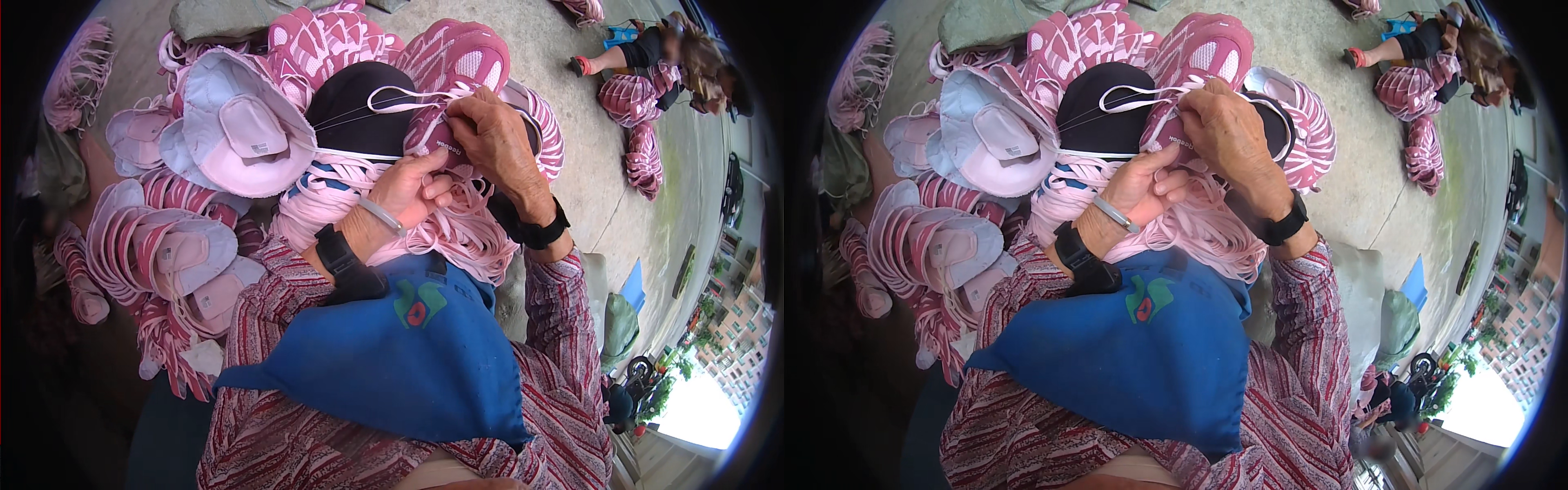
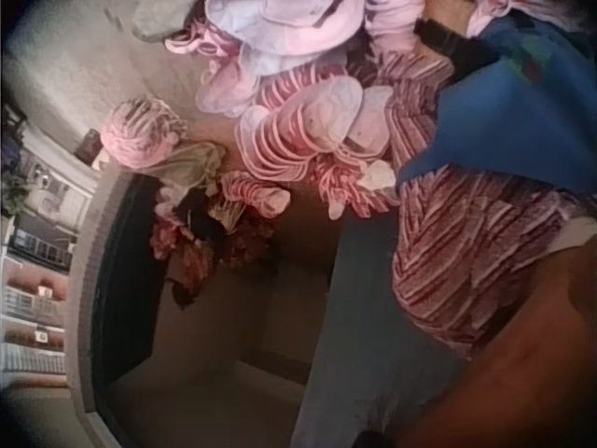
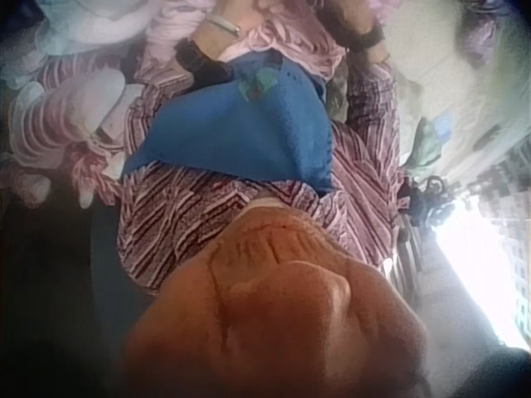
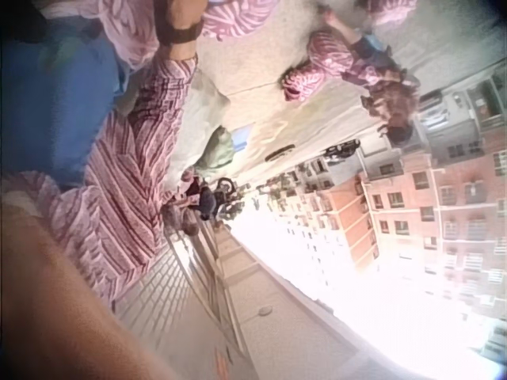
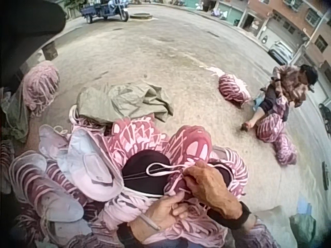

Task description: Lacing shoelaces into multiple pairs of pink sneakers.

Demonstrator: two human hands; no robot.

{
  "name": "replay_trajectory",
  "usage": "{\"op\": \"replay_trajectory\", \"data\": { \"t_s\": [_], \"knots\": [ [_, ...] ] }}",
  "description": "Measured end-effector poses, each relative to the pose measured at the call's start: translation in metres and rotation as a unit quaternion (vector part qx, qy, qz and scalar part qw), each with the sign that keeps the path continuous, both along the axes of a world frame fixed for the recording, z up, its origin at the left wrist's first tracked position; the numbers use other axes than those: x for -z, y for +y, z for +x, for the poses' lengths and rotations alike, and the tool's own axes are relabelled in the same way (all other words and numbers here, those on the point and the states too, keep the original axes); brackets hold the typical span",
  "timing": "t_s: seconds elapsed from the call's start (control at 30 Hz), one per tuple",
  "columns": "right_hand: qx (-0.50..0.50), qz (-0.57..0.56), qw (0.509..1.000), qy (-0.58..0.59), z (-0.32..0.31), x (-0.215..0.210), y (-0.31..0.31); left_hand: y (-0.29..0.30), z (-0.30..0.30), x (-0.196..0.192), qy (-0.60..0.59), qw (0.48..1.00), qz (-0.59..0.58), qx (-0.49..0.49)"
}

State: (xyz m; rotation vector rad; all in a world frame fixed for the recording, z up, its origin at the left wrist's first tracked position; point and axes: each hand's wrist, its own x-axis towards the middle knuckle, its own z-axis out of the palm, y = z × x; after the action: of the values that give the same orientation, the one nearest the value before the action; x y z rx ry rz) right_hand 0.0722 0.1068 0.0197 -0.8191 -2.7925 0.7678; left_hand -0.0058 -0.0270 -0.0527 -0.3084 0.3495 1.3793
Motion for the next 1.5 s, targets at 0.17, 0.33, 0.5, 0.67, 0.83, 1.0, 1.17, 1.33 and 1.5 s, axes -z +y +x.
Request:
{"op": "replay_trajectory", "data": {
  "t_s": [0.17,0.33,0.5,0.67,0.83,1.0,1.17,1.33,1.5],
  "knots": [
    [0.018,0.044,0.999,0.011,0.003,0.004,-0.005,0.003,-0.001,0.001,-0.026,1.0,0.013,0.007],
    [-0.018,-0.031,0.999,0.025,0.004,0.002,0.003,-0.001,0.0,0.008,-0.025,1.0,0.002,0.018],
    [-0.005,-0.082,0.995,0.062,0.007,0.005,0.01,-0.001,-0.001,0.01,-0.04,0.997,0.062,0.01],
    [0.069,-0.191,0.977,0.068,0.006,0.008,0.015,-0.002,-0.005,-0.008,0.03,0.998,0.049,0.029],
    [0.12,-0.32,0.928,0.147,-0.007,-0.032,-0.005,-0.022,-0.02,-0.027,0.203,0.967,-0.048,0.149],
    [-0.156,-0.556,0.802,0.15,-0.018,-0.066,-0.068,-0.029,-0.022,-0.027,0.539,0.813,0.209,-0.062],
    [-0.22,-0.49,0.817,0.212,-0.023,-0.056,-0.087,-0.013,0.01,-0.05,0.598,0.791,-0.014,-0.128],
    [-0.13,-0.451,0.857,0.213,0.014,-0.067,-0.079,-0.015,-0.032,-0.098,0.455,0.889,0.016,-0.049],
    [-0.061,-0.099,0.95,0.291,0.024,-0.044,-0.071,-0.046,-0.076,-0.136,0.197,0.935,0.249,-0.155]
  ]
}}
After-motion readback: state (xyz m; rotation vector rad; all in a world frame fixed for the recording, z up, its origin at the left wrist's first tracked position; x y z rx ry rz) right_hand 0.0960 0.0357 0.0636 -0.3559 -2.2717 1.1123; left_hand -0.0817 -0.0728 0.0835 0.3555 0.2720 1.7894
